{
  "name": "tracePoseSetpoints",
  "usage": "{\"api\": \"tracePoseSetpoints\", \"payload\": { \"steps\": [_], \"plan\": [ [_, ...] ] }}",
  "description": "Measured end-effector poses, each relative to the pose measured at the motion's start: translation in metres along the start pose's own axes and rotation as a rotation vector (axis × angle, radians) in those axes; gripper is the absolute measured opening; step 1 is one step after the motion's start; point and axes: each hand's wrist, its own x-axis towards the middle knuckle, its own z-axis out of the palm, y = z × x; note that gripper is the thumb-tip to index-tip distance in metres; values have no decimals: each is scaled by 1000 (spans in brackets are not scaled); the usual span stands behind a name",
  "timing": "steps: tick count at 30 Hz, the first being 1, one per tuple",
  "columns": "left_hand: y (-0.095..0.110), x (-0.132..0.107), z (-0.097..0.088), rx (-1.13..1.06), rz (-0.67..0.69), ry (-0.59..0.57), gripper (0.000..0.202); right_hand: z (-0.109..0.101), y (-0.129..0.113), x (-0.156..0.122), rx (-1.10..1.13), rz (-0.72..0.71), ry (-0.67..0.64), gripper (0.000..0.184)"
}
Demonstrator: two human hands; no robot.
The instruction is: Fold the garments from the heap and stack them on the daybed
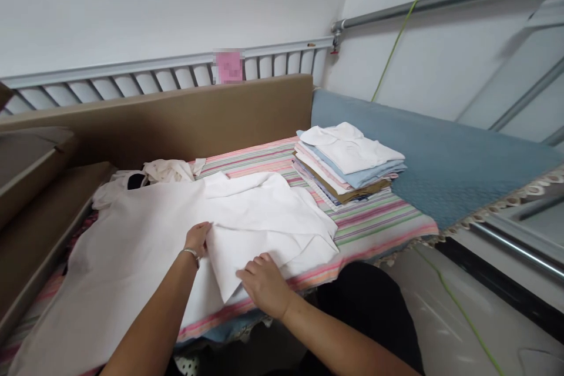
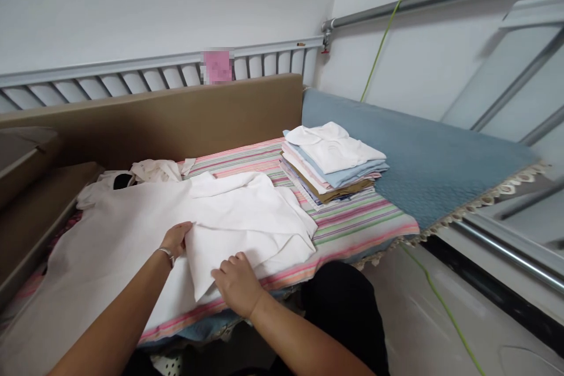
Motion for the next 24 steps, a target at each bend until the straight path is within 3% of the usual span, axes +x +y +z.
{"api": "tracePoseSetpoints", "payload": {
  "steps": [3,6,10,13,16,19,24],
  "plan": [
    [-4,-2,-3,-47,-49,4,33,4,-5,3,90,-25,-72,21],
    [-9,-17,-12,-101,20,5,54,-5,4,-8,220,-42,-28,23],
    [-29,-56,-27,-163,145,8,57,-28,51,-35,113,96,128,28],
    [-53,-88,-33,-152,191,-18,60,-37,95,-58,-105,164,80,49],
    [-72,-105,-31,-65,219,-82,60,-34,120,-72,-249,169,3,64],
    [-72,-106,-25,93,320,-143,55,-28,124,-73,-280,182,10,58],
    [-43,-90,-26,203,529,-180,55,-34,112,-64,-261,196,140,29]
  ]
}}
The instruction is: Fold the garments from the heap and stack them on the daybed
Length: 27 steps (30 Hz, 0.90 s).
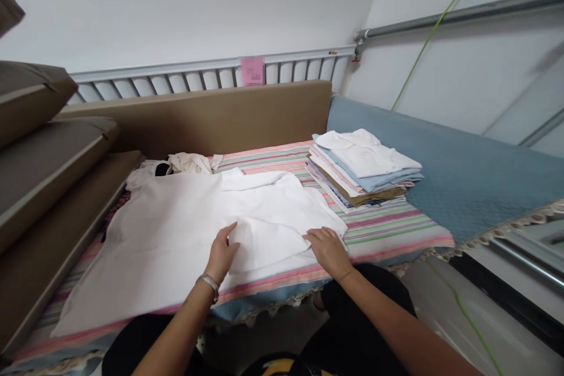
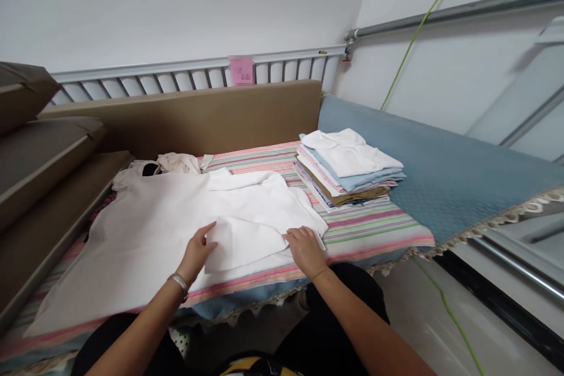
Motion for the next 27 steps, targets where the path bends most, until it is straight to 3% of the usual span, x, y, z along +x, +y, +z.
{"api": "tracePoseSetpoints", "payload": {
  "steps": [3,6,11,15,18,22,25,27],
  "plan": [
    [-1,9,-9,11,50,-61,59,-9,-4,-2,16,-28,4,22],
    [-13,9,-13,11,-41,-85,59,-12,-7,-8,23,-61,-47,23],
    [-27,9,-13,3,-59,-56,60,-12,-6,-15,37,-120,-72,28],
    [-28,7,-16,68,-44,-52,60,-11,-1,-20,57,-131,-133,41],
    [-23,-2,-17,151,-22,6,61,-7,2,-18,48,-116,-113,41],
    [-5,-19,-1,418,123,115,53,10,-10,-1,12,-141,35,36],
    [-1,-30,19,732,277,9,54,31,-26,7,-36,-158,60,38],
    [-7,-34,27,838,299,-100,61,47,-32,6,-77,-114,46,47]
  ]
}}
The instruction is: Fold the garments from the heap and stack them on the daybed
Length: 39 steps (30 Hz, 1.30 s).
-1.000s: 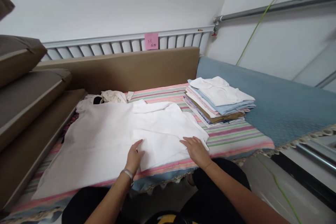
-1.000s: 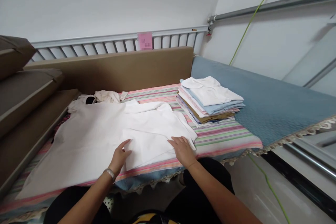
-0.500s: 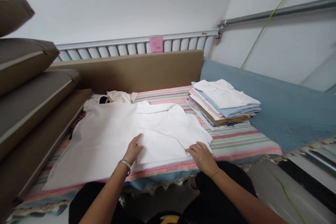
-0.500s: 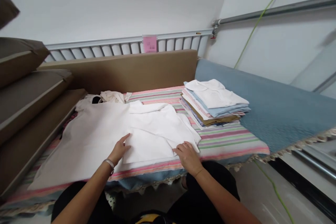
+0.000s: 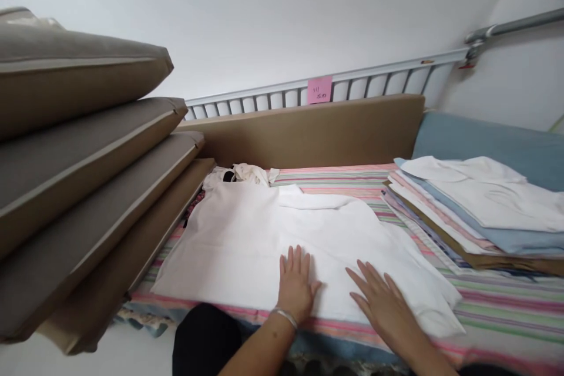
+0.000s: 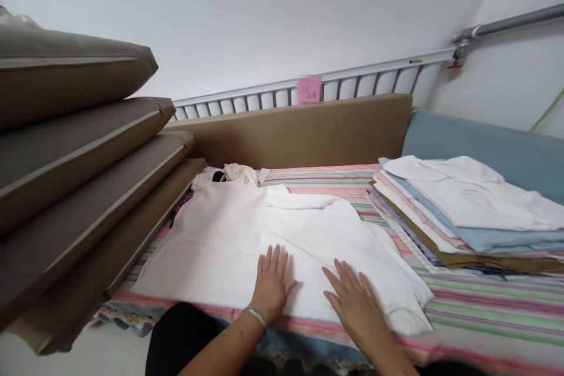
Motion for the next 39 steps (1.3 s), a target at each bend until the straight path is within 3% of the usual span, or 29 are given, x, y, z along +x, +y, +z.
{"api": "tracePoseSetpoints", "payload": {
  "steps": [3,7,13,18,22,27,32,36,39],
  "plan": [
    [-9,-5,10,41,19,-97,67,20,-1,-10,-32,39,-2,52],
    [-17,-5,9,64,-10,-135,68,30,5,-17,-27,24,30,53],
    [-17,-7,-1,10,-9,-176,69,32,23,-29,-1,50,14,52],
    [-38,-16,-2,55,-3,-158,65,32,46,-57,-36,80,49,51],
    [-49,-16,2,92,-13,-175,64,23,45,-57,-61,87,31,51],
    [-46,-4,3,45,6,-186,65,19,43,-52,-110,62,-14,51],
    [-41,18,-2,2,163,-98,67,17,54,-59,-108,47,-138,51],
    [-51,29,6,-79,173,-206,71,0,70,-28,-82,6,-215,49],
    [-55,33,14,-132,137,-263,72,-10,62,42,-88,42,-194,48]
  ]
}}
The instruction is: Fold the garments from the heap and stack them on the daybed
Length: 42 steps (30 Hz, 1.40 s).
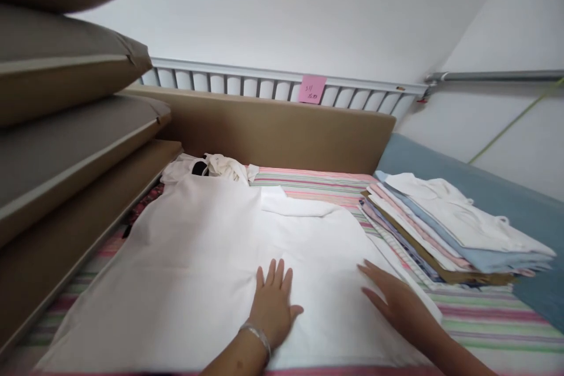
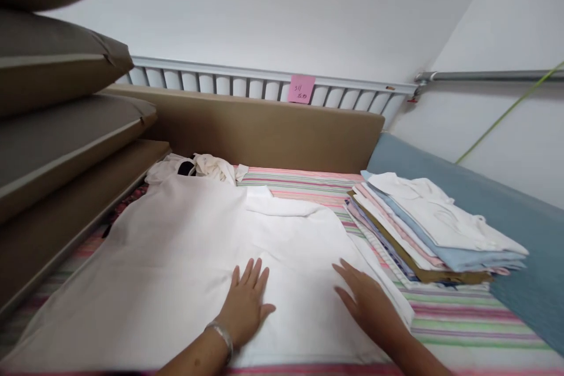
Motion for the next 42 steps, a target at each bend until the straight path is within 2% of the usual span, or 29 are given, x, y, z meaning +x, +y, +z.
{"api": "tracePoseSetpoints", "payload": {
  "steps": [4,7,9,11,12,15,17,20,23,25,27,29,32,34,36,39,42],
  "plan": [
    [0,5,-3,-104,-54,-69,72,-11,-52,126,62,-78,-25,43],
    [0,6,-17,-230,-69,-145,71,-2,-99,214,117,-113,-161,52],
    [-2,5,-30,-306,-68,-142,66,9,-123,257,122,-114,-274,65],
    [-4,4,-44,-365,-66,-111,61,22,-140,285,102,-104,-365,70],
    [-5,3,-51,-391,-66,-91,59,27,-145,294,87,-96,-391,63],
    [-8,0,-62,-500,-92,-36,56,33,-148,309,50,-51,-384,26],
    [-10,-2,-62,-622,-123,14,54,22,-139,315,42,-3,-330,20],
    [-11,-5,-56,-844,-186,89,50,-18,-114,320,53,61,-215,22],
    [-10,-2,-52,-1068,-285,107,48,-74,-83,311,78,102,-103,21],
    [-8,3,-52,-1234,-348,87,48,-110,-68,288,163,110,-9,18],
    [-6,8,-56,-1419,-399,79,46,-137,-61,251,271,90,94,17],
    [-7,12,-62,-1616,-457,106,42,-150,-62,201,330,45,173,17],
    [-21,13,-71,-1820,-599,222,35,-140,-69,114,351,-29,242,18],
    [-40,11,-76,-1857,-671,358,31,-117,-75,60,377,-12,239,20],
    [-66,9,-81,-1867,-712,511,26,-91,-81,20,416,62,190,23],
    [-101,8,-87,-1849,-768,673,16,-61,-89,-10,470,139,27,27],
    [-120,9,-89,-1772,-794,718,5,-53,-84,-9,539,181,-152,33]
  ]
}}
